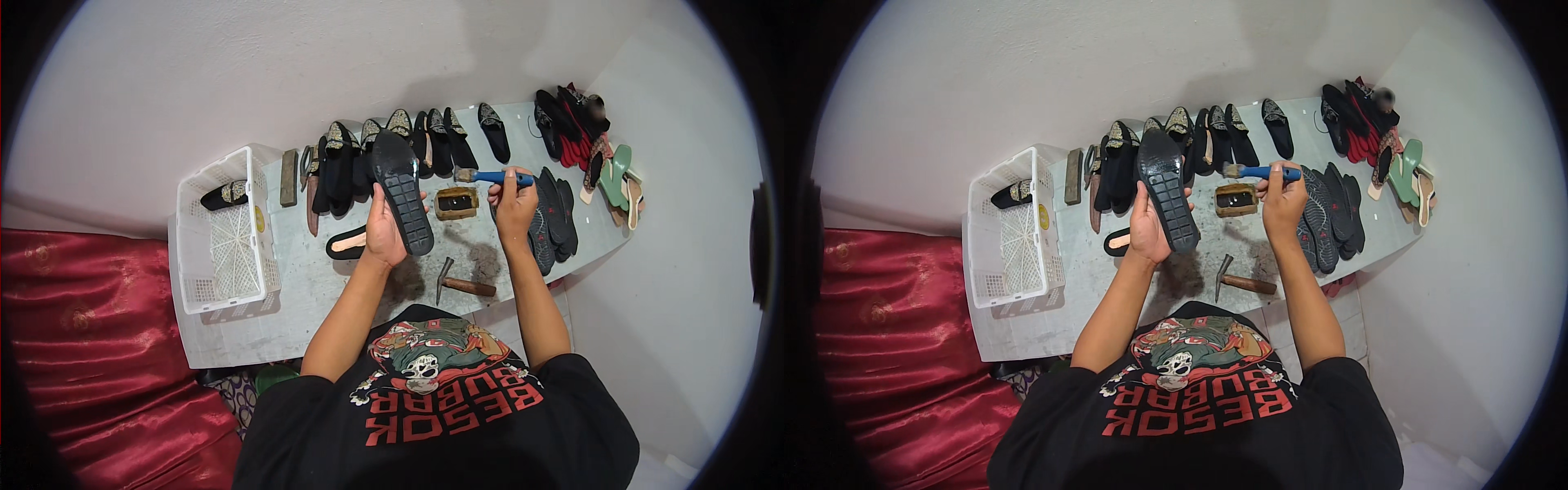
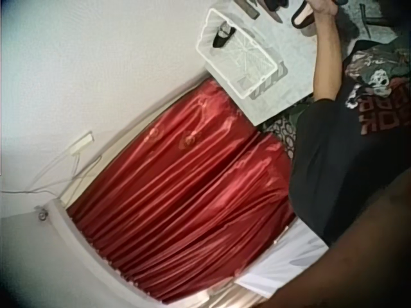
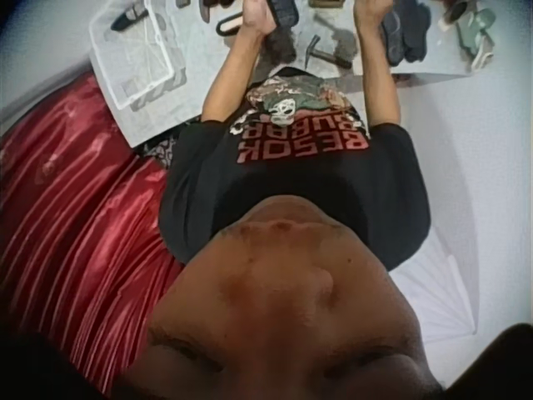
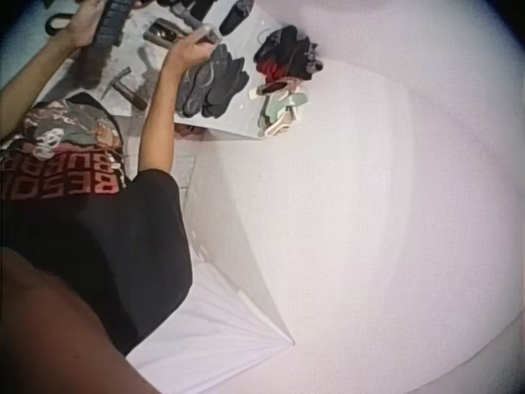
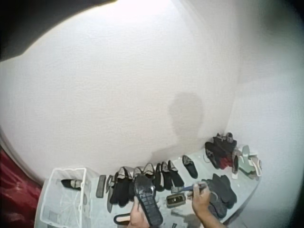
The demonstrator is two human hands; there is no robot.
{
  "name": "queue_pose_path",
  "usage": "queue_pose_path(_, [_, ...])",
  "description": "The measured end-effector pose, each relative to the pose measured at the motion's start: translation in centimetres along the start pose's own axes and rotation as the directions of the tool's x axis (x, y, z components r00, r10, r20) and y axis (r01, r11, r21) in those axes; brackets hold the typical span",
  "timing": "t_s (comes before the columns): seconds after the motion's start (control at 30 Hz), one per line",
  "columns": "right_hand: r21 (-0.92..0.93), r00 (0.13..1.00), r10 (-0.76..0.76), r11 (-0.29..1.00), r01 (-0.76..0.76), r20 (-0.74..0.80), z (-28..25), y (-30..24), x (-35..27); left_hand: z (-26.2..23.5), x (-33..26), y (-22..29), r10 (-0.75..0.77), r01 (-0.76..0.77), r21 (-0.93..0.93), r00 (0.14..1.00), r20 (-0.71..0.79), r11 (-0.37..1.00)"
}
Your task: The person is applying glue to the soles and uppers of shoes using a brush.
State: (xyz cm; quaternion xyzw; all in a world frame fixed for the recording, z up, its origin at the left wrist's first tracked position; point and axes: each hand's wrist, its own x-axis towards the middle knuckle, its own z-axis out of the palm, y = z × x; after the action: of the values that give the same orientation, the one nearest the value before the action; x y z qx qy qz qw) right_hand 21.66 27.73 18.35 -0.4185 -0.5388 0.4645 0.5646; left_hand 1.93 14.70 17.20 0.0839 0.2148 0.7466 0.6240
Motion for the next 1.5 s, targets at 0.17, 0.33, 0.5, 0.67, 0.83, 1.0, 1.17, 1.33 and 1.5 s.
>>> queue_pose_path(0.17, [0.024, 0.986, -0.127, 0.992, 0.125, 0.110, 2.2, -5.8, -2.6, -0.6, 0.2, -1.4, -0.023, 0.025, 0.108, 0.999, -0.028, 0.994])
queue_pose_path(0.33, [-0.021, 0.967, -0.164, 0.985, 0.171, 0.193, 3.2, -6.1, -3.8, 0.1, 0.0, -1.5, -0.023, 0.028, 0.150, 0.999, -0.034, 0.988])
queue_pose_path(0.5, [-0.129, 0.929, -0.245, 0.949, 0.289, 0.276, 2.8, -6.5, -5.6, 1.2, -0.2, -1.2, 0.040, -0.034, 0.105, 0.998, -0.057, 0.994])
queue_pose_path(0.67, [-0.216, 0.870, -0.385, 0.862, 0.458, 0.308, 2.5, -7.2, -6.0, 2.1, -0.5, -1.2, 0.024, -0.021, 0.108, 0.999, -0.031, 0.994])
queue_pose_path(0.83, [-0.245, 0.859, -0.464, 0.826, 0.508, 0.218, 3.1, -6.6, -3.7, 1.4, -0.6, -1.5, -0.032, 0.022, 0.128, 0.997, 0.077, 0.992])
queue_pose_path(1.0, [-0.210, 0.860, -0.445, 0.842, 0.497, 0.251, 2.8, -7.2, -4.7, 1.2, -0.4, -1.2, -0.020, 0.016, 0.073, 0.998, 0.055, 0.997])
queue_pose_path(1.17, [-0.221, 0.857, -0.401, 0.849, 0.480, 0.322, 1.6, -8.5, -7.2, 1.3, -0.5, -0.3, 0.020, -0.020, 0.005, 1.000, -0.005, 1.000])
queue_pose_path(1.33, [-0.224, 0.815, -0.474, 0.800, 0.557, 0.334, 1.6, -8.6, -6.8, 2.0, -0.6, -0.1, -0.016, 0.016, 0.007, 0.995, 0.093, 1.000])
queue_pose_path(1.5, [-0.165, 0.860, -0.446, 0.855, 0.491, 0.248, 2.2, -9.1, -5.3, 3.6, -0.7, -0.5, -0.038, 0.048, -0.118, 0.995, 0.089, 0.992])
